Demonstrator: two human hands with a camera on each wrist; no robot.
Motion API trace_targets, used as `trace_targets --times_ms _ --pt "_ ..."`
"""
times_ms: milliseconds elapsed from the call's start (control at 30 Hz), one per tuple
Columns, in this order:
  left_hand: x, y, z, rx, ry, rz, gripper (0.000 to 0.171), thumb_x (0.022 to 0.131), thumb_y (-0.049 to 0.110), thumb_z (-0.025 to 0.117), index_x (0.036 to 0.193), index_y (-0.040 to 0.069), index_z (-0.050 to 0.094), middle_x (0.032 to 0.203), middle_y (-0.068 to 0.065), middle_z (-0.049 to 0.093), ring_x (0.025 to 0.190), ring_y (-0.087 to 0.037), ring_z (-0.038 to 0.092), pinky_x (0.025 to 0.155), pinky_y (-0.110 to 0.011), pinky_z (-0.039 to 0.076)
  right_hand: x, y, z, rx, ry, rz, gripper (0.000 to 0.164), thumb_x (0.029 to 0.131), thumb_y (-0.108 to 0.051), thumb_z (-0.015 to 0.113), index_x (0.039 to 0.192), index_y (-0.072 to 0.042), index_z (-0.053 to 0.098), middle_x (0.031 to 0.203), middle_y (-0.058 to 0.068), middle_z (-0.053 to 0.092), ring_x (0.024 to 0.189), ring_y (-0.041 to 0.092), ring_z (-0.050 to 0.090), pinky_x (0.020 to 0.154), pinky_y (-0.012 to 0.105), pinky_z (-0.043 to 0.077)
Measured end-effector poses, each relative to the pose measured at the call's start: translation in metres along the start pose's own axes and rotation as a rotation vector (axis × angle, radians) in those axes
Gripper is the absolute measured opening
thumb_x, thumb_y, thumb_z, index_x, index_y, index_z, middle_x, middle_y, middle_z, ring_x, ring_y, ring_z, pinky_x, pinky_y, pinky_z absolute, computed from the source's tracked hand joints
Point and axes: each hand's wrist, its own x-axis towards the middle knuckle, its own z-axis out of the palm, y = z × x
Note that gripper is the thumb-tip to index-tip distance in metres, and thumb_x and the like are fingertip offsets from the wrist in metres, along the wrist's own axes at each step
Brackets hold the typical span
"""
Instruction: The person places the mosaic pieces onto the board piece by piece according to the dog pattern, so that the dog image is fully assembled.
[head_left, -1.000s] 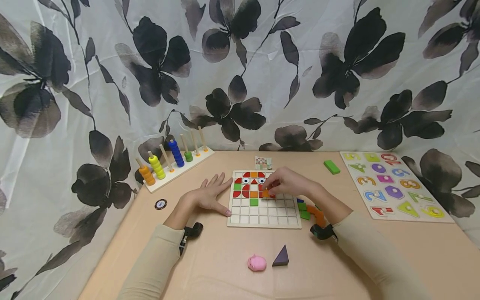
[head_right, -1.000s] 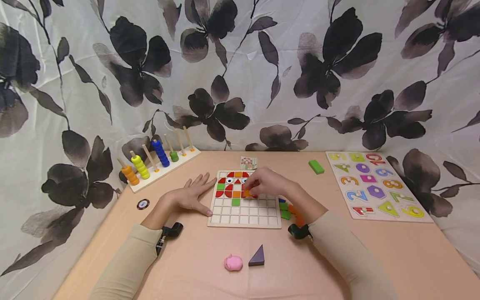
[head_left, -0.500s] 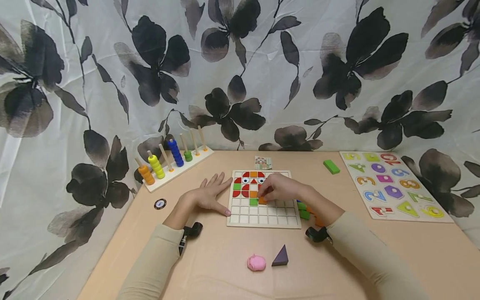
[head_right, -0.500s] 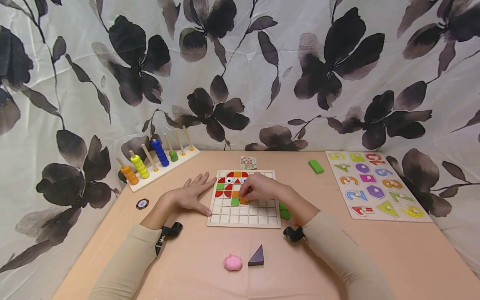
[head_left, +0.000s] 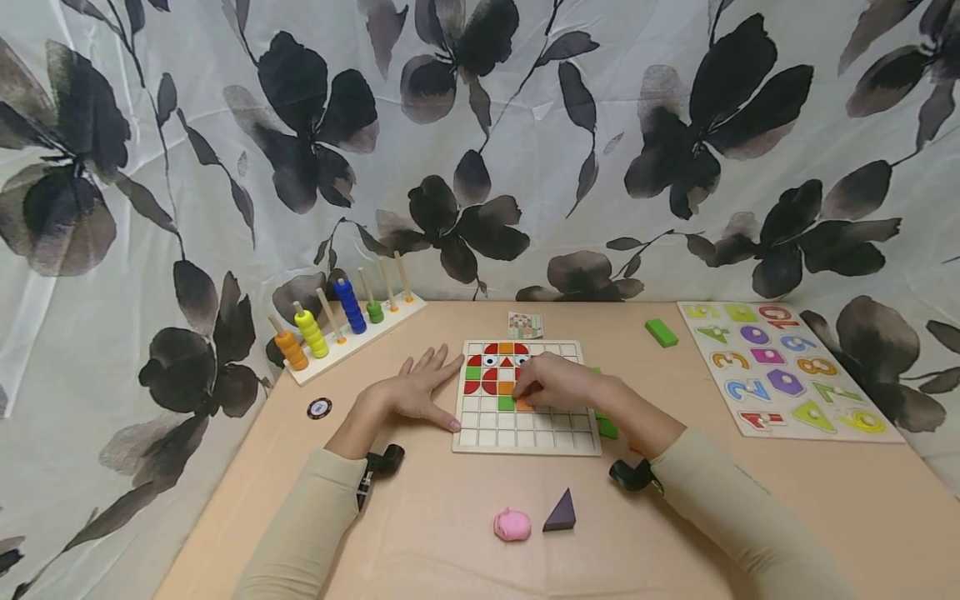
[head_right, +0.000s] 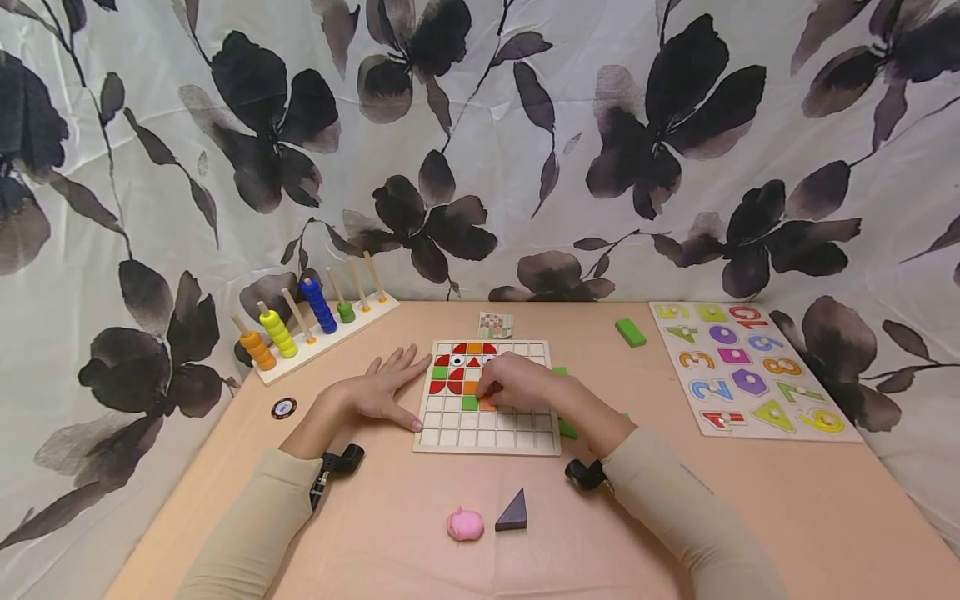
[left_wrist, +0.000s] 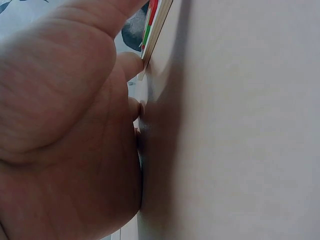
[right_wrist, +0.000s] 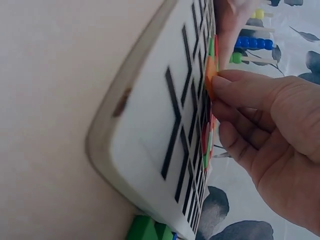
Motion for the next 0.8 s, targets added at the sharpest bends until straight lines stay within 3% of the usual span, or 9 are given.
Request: trace_targets --times_ms 200,367,500,633,733,800 --pt "0.000 0.000 0.000 -0.006 0.000 -0.002 0.121 0.064 0.075 0.070 0.156 0.026 0.008 0.160 -0.013 -0.009 0.146 -0.034 -0.011 0.113 -0.060 -0.005 0.000 0.002 0.004 -0.029 0.036 -0.042 0.013 0.083 -0.007 0.075 0.092 -0.015 0.078 0.087 -0.008 0.070 0.080 0.003 0.061 0.073 0.024 0.051" --pt "0.001 -0.001 0.000 0.001 0.005 0.001 0.121 0.064 0.075 0.070 0.156 0.026 0.008 0.160 -0.014 -0.008 0.146 -0.034 -0.010 0.113 -0.060 -0.004 -0.011 0.003 0.001 0.018 0.075 0.006 0.017 0.085 -0.011 0.074 0.102 -0.016 0.076 0.094 -0.007 0.070 0.085 0.006 0.060 0.078 0.027 0.051" --pt "0.000 -0.001 0.000 0.007 0.002 -0.003 0.122 0.063 0.076 0.070 0.156 0.026 0.008 0.160 -0.013 -0.009 0.146 -0.034 -0.011 0.113 -0.060 -0.004 -0.035 0.006 -0.011 0.110 0.150 0.116 0.025 0.088 -0.017 0.071 0.112 -0.016 0.072 0.105 -0.001 0.068 0.087 0.016 0.056 0.076 0.032 0.051" --pt "0.001 0.000 0.000 0.004 -0.001 -0.008 0.122 0.063 0.076 0.070 0.156 0.024 0.009 0.160 -0.013 -0.009 0.146 -0.033 -0.011 0.113 -0.060 -0.005 -0.067 0.017 -0.027 0.171 0.255 0.247 0.027 0.088 -0.021 0.072 0.114 -0.023 0.070 0.103 -0.005 0.067 0.086 0.016 0.056 0.074 0.033 0.050" --pt "0.001 0.000 0.000 0.000 0.002 -0.003 0.122 0.064 0.075 0.070 0.156 0.024 0.010 0.160 -0.014 -0.008 0.146 -0.034 -0.011 0.113 -0.061 -0.004 -0.089 0.031 -0.036 0.199 0.298 0.285 0.026 0.087 -0.019 0.072 0.113 -0.023 0.070 0.098 -0.003 0.067 0.085 0.017 0.056 0.074 0.032 0.050" --pt "0.001 0.000 0.000 0.000 0.004 0.004 0.122 0.064 0.074 0.070 0.156 0.023 0.009 0.160 -0.014 -0.008 0.146 -0.035 -0.011 0.113 -0.061 -0.004 -0.102 0.042 -0.041 0.218 0.283 0.280 0.027 0.086 -0.017 0.073 0.113 -0.018 0.070 0.101 0.001 0.068 0.086 0.017 0.058 0.075 0.032 0.050"
